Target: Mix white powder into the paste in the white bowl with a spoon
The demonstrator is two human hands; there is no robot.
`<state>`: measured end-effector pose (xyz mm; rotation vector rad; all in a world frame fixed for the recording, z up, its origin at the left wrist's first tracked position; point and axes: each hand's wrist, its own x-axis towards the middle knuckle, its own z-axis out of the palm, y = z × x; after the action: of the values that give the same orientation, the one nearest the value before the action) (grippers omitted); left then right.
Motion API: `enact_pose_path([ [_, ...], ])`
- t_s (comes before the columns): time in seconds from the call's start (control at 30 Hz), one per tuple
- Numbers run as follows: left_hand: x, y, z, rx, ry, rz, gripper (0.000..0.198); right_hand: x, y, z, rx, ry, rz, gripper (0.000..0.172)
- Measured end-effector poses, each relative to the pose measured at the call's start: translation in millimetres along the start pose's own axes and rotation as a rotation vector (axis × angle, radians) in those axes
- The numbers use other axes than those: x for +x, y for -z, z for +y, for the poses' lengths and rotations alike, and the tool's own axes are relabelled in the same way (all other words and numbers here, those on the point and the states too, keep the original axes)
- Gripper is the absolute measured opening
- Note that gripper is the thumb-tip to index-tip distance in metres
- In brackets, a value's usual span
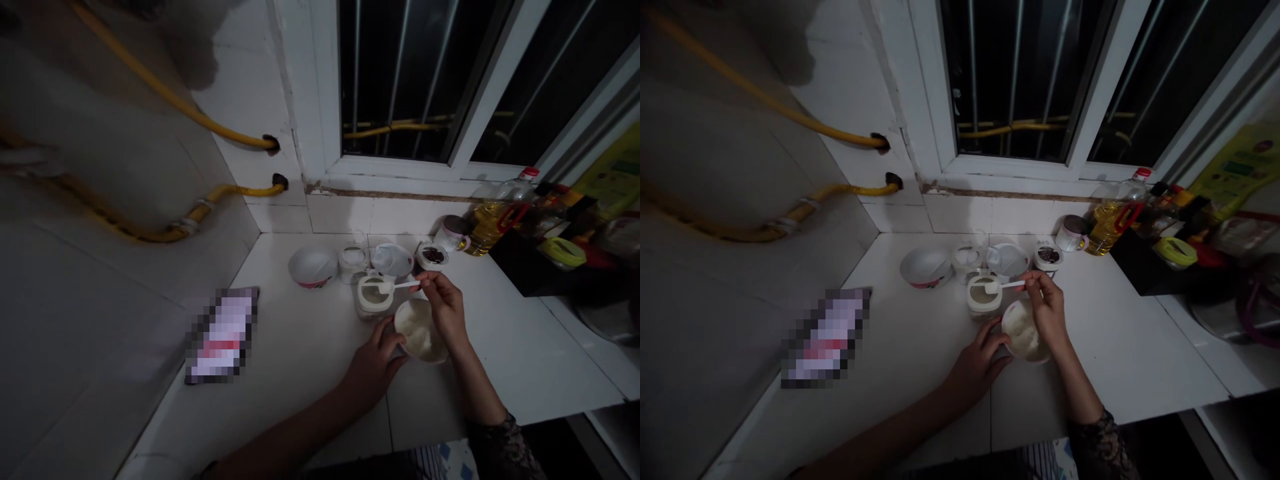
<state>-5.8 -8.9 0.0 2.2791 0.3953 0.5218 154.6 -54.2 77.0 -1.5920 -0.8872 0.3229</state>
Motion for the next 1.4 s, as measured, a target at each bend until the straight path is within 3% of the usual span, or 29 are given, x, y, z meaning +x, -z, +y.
enact_pose_path([
  [0.07, 0.4, 0.1, 0.2, 0.002, 0.0, -0.004, 0.028, -2.5, -3.8, -0.6, -0.168, 0.235, -0.009, 0.016],
  [0.17, 0.7, 0.1, 0.2, 0.002, -0.007, -0.001, 0.028, -4.4, -7.8, -0.6, -0.427, 0.617, -0.208, 0.018],
  [0.27, 0.4, -0.4, -0.4, 0.003, -0.011, 0.011, 0.028, -4.7, -6.5, -1.5, -0.532, 0.78, -0.339, 0.025],
  [0.43, 0.1, 1.3, 0.5, -0.02, 0.002, -0.008, 0.027, -1.5, 18.7, 0.0, -0.392, 0.61, -0.066, 0.016],
  [0.5, 0.3, 2.3, 1.2, -0.022, 0.009, -0.014, 0.027, 1.4, 32.5, 2.3, -0.397, 0.52, -0.047, 0.016],
  [0.67, 0.6, 2.1, 0.5, -0.031, -0.002, -0.006, 0.028, 4.2, 46.5, 6.5, -0.566, 0.448, -0.228, 0.018],
  [0.83, 0.2, 0.6, -1.0, -0.022, 0.003, 0.012, 0.025, -5.0, 30.0, 4.3, -0.594, 0.263, -0.492, 0.02],
  [0.9, 0.0, 0.3, -1.4, -0.016, 0.002, 0.012, 0.025, -7.4, 25.5, 5.1, -0.535, 0.189, -0.529, 0.021],
  [1.17, -0.1, 0.4, -1.3, -0.016, -0.01, 0.011, 0.026, 4.2, 39.9, 16.8, -0.179, -0.199, -0.286, 0.013],
  [1.4, -1.1, 0.8, -2.2, -0.014, -0.001, 0.002, 0.026, 10.3, 45.8, 20.9, -0.082, -0.253, -0.16, 0.013],
])
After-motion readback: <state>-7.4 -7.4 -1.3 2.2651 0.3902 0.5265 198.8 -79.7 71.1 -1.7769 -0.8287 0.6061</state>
